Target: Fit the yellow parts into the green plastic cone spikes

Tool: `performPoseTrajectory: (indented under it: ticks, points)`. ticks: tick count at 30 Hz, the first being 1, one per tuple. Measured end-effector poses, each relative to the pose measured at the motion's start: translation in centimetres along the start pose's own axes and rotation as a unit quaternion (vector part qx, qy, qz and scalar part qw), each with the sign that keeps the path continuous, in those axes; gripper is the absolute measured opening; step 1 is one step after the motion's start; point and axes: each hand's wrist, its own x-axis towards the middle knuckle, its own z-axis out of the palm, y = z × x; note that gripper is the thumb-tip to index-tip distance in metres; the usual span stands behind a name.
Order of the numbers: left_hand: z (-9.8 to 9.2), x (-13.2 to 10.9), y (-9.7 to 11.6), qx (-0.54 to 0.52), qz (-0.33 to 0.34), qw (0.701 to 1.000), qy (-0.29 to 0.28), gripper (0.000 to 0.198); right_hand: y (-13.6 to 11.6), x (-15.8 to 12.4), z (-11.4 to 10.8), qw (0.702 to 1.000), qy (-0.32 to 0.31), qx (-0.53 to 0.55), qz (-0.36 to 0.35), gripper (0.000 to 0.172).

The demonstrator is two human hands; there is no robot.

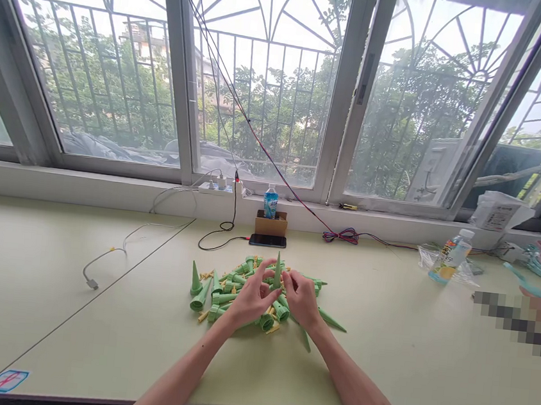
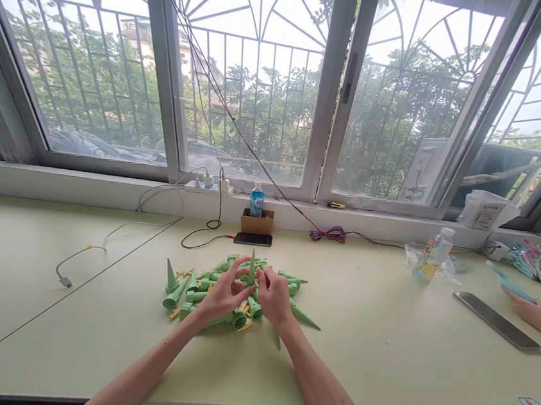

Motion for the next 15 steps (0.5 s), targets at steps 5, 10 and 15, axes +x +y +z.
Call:
performPoseTrajectory:
  ticks: [5, 10, 15]
  points:
    - [0.05, 0.03, -0.51, 0.036, -0.006, 0.999, 0.005, 0.046, 0.16, 0.05, 0.11, 1.0, 0.003, -0.021, -0.001, 0.043]
    - [0.11, 0.12, -0.63, 0.027, 0.005, 1.0, 0.005, 0.044, 0.3, 0.03, 0.18, 0.999, 0.007, -0.038, -0.004, 0.044]
    - [0.15, 0.12, -0.7, 0.017, 0.005, 1.0, 0.01, 0.042, 0.32, 0.02, 0.23, 0.998, 0.014, -0.057, 0.002, 0.043]
